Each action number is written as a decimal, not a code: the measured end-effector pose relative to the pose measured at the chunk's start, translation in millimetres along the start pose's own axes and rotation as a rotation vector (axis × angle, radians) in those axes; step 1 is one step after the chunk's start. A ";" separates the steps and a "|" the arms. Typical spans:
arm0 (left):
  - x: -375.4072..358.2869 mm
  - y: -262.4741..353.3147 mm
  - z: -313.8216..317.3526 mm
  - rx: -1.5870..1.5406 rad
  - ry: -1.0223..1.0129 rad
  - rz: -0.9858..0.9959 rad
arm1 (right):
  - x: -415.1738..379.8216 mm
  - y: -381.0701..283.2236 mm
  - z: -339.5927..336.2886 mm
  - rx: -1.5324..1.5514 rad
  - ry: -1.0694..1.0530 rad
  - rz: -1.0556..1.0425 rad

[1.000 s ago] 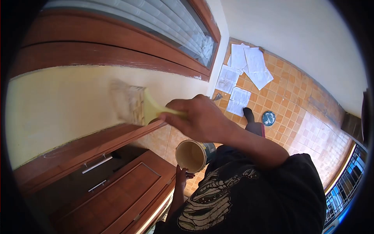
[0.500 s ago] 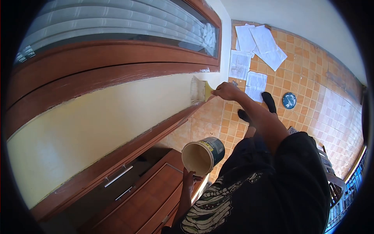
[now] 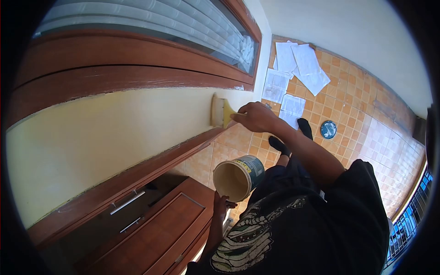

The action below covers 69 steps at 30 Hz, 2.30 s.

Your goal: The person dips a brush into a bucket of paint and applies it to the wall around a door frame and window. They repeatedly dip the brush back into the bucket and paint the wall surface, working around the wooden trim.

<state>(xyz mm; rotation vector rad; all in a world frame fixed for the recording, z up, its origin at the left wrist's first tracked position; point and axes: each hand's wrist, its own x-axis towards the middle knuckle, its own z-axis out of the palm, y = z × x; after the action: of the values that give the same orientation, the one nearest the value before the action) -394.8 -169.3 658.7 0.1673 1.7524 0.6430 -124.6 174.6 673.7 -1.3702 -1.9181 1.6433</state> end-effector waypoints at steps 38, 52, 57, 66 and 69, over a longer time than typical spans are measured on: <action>218.7 -164.0 136.6 0.074 -0.058 -0.324 | 170.6 375.0 157.3 0.054 0.001 0.363; 239.8 -180.9 141.0 0.077 -0.038 -0.323 | 191.5 397.6 170.5 0.048 0.010 0.355; 248.1 -176.9 148.7 0.086 -0.054 -0.326 | 182.0 429.5 175.5 0.074 0.002 0.536; 254.2 -174.8 152.0 0.095 -0.082 -0.336 | 156.0 378.5 150.1 0.171 0.033 0.352; 257.7 -172.8 152.8 0.099 -0.087 -0.327 | 158.4 404.6 168.5 0.127 0.014 0.472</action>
<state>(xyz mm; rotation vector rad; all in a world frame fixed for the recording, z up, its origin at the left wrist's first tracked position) -288.8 -150.9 330.0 -0.0245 1.6793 0.3075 -135.0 156.5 208.1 -1.8747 -1.5240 1.9081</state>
